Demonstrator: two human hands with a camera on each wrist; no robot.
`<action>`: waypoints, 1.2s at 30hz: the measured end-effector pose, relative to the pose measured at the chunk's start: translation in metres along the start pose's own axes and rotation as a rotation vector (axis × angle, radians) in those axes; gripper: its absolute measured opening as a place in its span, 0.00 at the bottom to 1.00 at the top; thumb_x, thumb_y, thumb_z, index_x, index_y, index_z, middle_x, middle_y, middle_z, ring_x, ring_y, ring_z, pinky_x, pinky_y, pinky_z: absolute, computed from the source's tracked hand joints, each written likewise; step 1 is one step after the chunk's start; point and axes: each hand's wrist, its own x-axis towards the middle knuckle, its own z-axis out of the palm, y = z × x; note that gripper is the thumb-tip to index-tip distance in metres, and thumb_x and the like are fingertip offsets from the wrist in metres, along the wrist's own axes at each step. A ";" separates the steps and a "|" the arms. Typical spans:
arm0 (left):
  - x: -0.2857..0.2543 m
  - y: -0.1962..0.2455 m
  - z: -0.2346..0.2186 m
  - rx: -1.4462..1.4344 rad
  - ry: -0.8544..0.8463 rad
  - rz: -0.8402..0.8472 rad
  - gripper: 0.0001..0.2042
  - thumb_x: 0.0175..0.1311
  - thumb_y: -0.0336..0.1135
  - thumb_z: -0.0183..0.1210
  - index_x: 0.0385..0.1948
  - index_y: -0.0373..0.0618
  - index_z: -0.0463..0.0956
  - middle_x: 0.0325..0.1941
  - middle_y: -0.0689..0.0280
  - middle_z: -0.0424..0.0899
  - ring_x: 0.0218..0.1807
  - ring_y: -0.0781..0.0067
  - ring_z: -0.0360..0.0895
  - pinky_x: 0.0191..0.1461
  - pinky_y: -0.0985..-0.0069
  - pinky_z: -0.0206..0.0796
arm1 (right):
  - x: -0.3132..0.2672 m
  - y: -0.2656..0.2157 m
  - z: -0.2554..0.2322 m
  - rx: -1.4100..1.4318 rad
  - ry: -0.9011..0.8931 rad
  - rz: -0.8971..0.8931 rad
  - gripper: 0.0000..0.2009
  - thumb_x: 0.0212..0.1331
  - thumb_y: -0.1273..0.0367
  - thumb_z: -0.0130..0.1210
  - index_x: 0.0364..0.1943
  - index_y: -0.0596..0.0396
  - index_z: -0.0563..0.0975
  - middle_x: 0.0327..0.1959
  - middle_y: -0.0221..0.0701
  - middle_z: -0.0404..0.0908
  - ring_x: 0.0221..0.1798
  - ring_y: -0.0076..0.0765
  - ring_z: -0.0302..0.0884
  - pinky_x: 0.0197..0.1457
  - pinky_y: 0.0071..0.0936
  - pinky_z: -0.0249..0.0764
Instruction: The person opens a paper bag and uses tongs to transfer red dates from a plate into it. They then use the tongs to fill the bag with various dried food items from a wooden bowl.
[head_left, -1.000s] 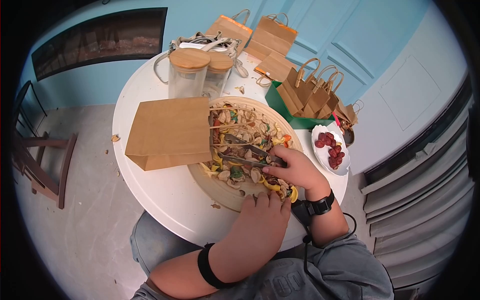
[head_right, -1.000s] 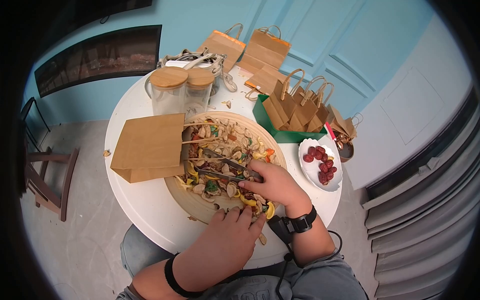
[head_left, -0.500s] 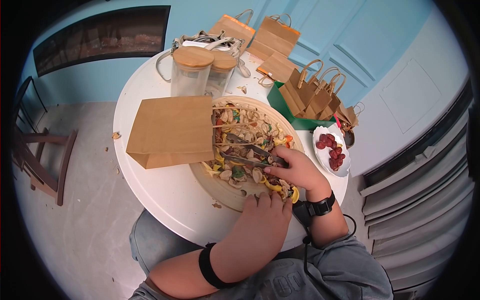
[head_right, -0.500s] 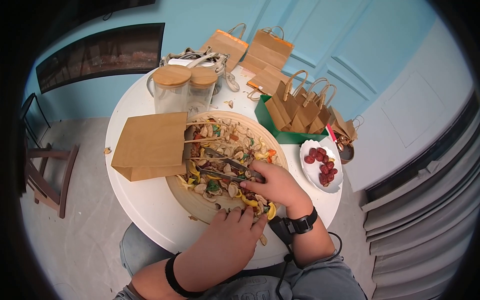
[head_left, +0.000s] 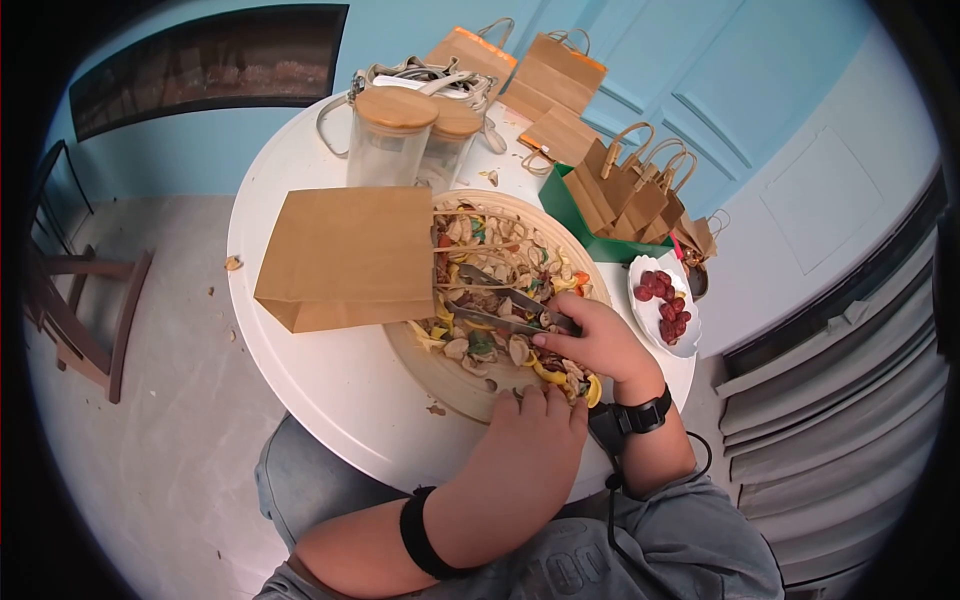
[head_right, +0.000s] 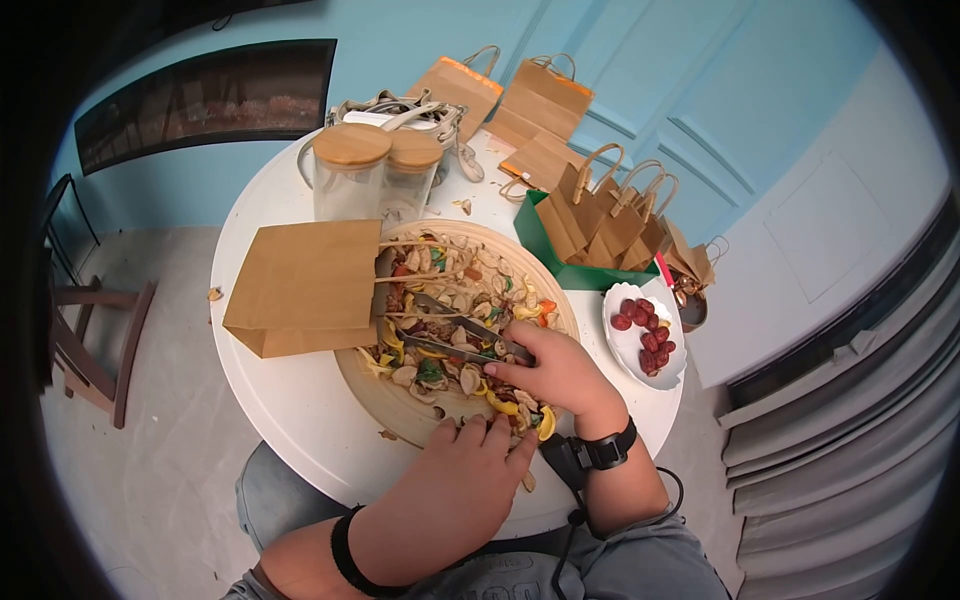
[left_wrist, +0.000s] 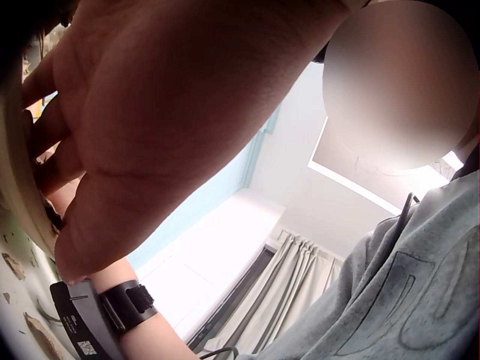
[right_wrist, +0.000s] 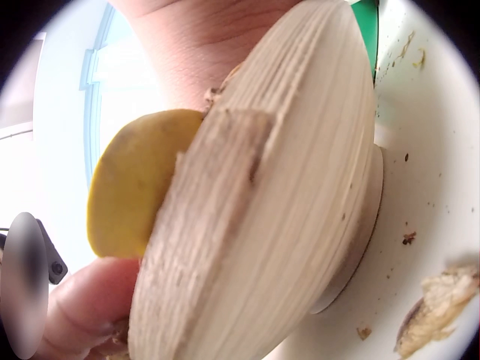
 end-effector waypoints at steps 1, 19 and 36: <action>0.000 0.000 -0.001 0.005 0.000 0.006 0.24 0.63 0.34 0.52 0.62 0.37 0.71 0.54 0.51 0.76 0.54 0.56 0.73 0.58 0.58 0.64 | 0.000 0.000 0.000 -0.001 -0.001 0.000 0.17 0.54 0.62 0.69 0.40 0.56 0.76 0.26 0.30 0.74 0.30 0.27 0.70 0.34 0.27 0.67; 0.000 0.000 0.000 0.021 0.011 -0.006 0.24 0.63 0.35 0.52 0.62 0.37 0.71 0.53 0.52 0.78 0.53 0.57 0.73 0.58 0.59 0.64 | 0.000 0.004 0.003 0.038 0.026 -0.051 0.18 0.55 0.59 0.68 0.40 0.56 0.76 0.25 0.34 0.75 0.28 0.33 0.72 0.34 0.31 0.68; -0.003 -0.001 -0.005 0.052 0.050 0.014 0.23 0.62 0.35 0.52 0.60 0.36 0.73 0.49 0.54 0.78 0.49 0.60 0.74 0.55 0.62 0.65 | 0.000 -0.003 0.002 0.042 0.020 -0.007 0.15 0.55 0.65 0.69 0.38 0.57 0.74 0.24 0.25 0.72 0.30 0.20 0.65 0.33 0.23 0.64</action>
